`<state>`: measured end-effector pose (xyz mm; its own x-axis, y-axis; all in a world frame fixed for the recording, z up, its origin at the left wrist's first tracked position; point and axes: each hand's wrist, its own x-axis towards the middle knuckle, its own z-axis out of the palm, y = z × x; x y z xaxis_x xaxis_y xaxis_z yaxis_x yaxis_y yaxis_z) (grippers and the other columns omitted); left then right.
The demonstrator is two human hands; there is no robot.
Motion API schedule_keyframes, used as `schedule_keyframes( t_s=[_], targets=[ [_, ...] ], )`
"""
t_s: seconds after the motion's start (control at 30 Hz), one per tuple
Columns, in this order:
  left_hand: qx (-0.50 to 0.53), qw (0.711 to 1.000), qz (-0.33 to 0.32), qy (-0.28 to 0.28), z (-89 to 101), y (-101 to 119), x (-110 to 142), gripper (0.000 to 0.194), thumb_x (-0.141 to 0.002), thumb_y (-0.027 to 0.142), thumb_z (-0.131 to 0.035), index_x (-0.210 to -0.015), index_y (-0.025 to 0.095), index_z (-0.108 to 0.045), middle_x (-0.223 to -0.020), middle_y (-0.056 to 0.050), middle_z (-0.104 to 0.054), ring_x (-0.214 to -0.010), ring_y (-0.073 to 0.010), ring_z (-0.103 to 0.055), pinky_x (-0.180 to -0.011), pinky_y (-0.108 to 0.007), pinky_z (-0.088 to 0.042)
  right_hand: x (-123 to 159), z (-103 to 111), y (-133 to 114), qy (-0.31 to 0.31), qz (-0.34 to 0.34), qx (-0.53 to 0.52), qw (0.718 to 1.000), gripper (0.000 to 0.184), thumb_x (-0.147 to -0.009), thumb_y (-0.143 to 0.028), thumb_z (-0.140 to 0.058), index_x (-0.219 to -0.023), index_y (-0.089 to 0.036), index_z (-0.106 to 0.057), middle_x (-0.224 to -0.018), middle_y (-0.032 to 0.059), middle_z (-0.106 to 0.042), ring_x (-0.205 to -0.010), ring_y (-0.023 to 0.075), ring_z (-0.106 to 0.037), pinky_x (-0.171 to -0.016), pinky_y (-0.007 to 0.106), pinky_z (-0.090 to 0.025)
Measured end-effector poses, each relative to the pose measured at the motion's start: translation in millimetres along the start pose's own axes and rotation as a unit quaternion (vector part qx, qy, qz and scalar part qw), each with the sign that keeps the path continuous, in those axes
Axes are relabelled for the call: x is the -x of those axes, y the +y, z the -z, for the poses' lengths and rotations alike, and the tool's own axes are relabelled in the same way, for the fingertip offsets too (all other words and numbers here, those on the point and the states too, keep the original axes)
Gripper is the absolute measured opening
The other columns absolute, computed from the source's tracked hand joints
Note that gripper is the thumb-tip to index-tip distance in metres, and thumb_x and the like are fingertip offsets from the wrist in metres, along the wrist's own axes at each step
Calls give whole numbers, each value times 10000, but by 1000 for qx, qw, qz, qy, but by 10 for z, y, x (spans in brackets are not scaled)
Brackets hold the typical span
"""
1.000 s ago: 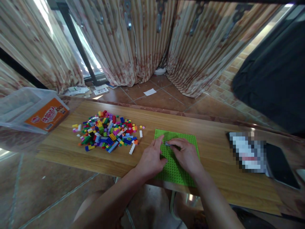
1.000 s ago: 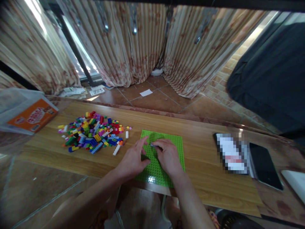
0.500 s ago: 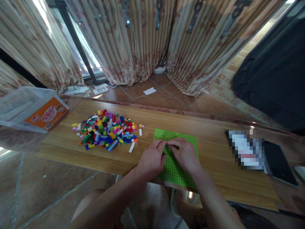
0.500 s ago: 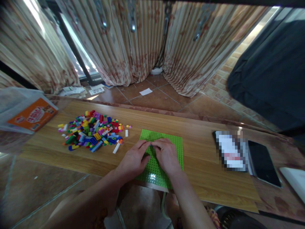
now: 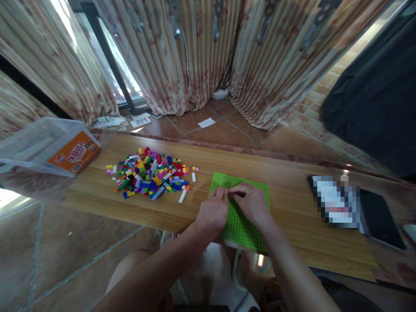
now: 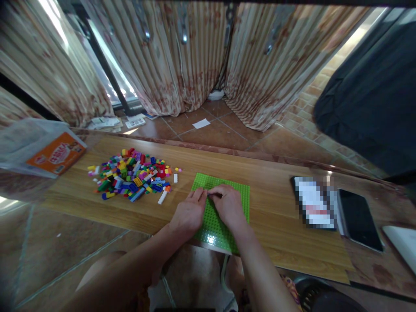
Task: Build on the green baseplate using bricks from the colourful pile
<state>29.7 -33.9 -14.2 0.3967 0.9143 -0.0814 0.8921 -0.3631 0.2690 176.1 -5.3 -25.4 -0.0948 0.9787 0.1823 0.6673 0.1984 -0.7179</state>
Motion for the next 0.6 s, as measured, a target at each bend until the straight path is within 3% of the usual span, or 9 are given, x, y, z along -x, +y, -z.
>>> schedule_keyframes(
  t_s=[0.23, 0.33, 0.43, 0.6],
  targets=[
    [27, 998, -10, 54, -87, -44, 34, 399, -927, 112, -380, -1306, 84, -499, -1269, -158, -550, -1146, -270, -541, -933, -390, -531, 22, -11, 35, -3, -19, -46, 999, 135, -755, -225, -648, -809, -244, -770, -860, 20, -756, -814, 184, -680, -795, 323, -508],
    [74, 994, -12, 79, -103, -87, 52, 386, -947, 163, -387, -1312, 116, -504, -1278, -139, -557, -1127, -258, -566, -967, -406, -514, 24, 22, 127, -14, -32, -97, 995, 204, -750, -275, -671, -926, -226, -763, -939, 36, -762, -854, 193, -689, -838, 349, -521],
    [148, 984, -5, 99, -85, -145, 58, 392, -931, 178, -431, -1316, 151, -502, -1303, -115, -549, -1134, -237, -580, -1007, -393, -494, 9, 72, 206, 20, -61, -138, 988, 271, -807, -356, -627, -994, -202, -746, -999, 64, -763, -907, 209, -696, -876, 375, -521],
    [270, 954, 49, 122, -14, -217, 29, 398, -890, 147, -460, -1282, 148, -524, -1239, -117, -583, -1050, -209, -625, -982, -371, -508, 9, 125, 141, 86, -62, -37, 994, 289, -851, -400, -568, -913, -184, -750, -938, 88, -761, -855, 227, -695, -819, 372, -520]
  ],
)
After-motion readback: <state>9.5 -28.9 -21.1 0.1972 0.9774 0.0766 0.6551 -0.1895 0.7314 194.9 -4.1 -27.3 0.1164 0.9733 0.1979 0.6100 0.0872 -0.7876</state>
